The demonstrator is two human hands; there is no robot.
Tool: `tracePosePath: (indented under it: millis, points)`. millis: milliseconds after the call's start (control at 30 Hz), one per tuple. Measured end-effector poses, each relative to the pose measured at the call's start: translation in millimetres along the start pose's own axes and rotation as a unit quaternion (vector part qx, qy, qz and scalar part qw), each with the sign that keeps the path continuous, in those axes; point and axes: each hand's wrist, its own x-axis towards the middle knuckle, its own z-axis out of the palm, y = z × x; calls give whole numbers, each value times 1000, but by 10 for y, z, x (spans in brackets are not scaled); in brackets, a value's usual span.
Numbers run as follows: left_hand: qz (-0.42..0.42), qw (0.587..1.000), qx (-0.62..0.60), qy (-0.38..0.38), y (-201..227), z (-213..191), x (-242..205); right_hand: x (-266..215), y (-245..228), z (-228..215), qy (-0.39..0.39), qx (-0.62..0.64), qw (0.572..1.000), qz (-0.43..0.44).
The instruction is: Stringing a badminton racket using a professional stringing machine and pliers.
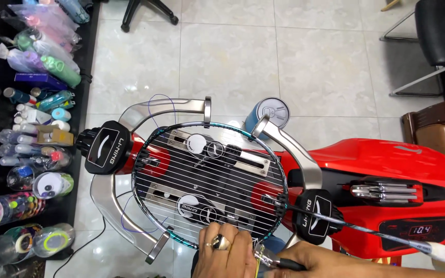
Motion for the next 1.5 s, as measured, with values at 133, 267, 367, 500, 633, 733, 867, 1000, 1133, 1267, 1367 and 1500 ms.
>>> tracePosePath:
  millis: [133,267,367,500,633,733,867,1000,1133,1267,1367,1500]
  points:
    - [6,1000,-12,-15,39,-78,41,-16,170,118,63,55,991,102]
    - [21,998,-18,59,115,-140,90,-25,283,213,78,137,980,124]
    - [30,995,-39,87,66,-169,60,-76,205,283,102,155,973,135]
    - [-38,991,-69,110,161,-402,131,-128,49,323,129,173,965,148]
    - [-44,992,-75,93,177,-466,109,-136,27,327,134,167,967,139]
    - [-127,978,-129,105,214,-479,92,-140,142,323,137,135,976,98]
    - [-232,953,-188,54,179,-475,46,-154,53,327,132,133,976,109]
    - [-194,894,-400,52,48,-216,-144,-151,-44,316,118,94,983,108]
    - [-150,847,-503,88,-94,45,-283,-135,-255,322,116,75,980,145]
    - [-153,883,-423,133,11,44,-252,-131,-431,324,125,8,979,160]
    - [-143,909,-366,140,32,66,-269,-123,-587,320,137,-44,974,172]
    - [-167,884,-417,128,-47,98,-294,-97,-652,298,134,-41,972,187]
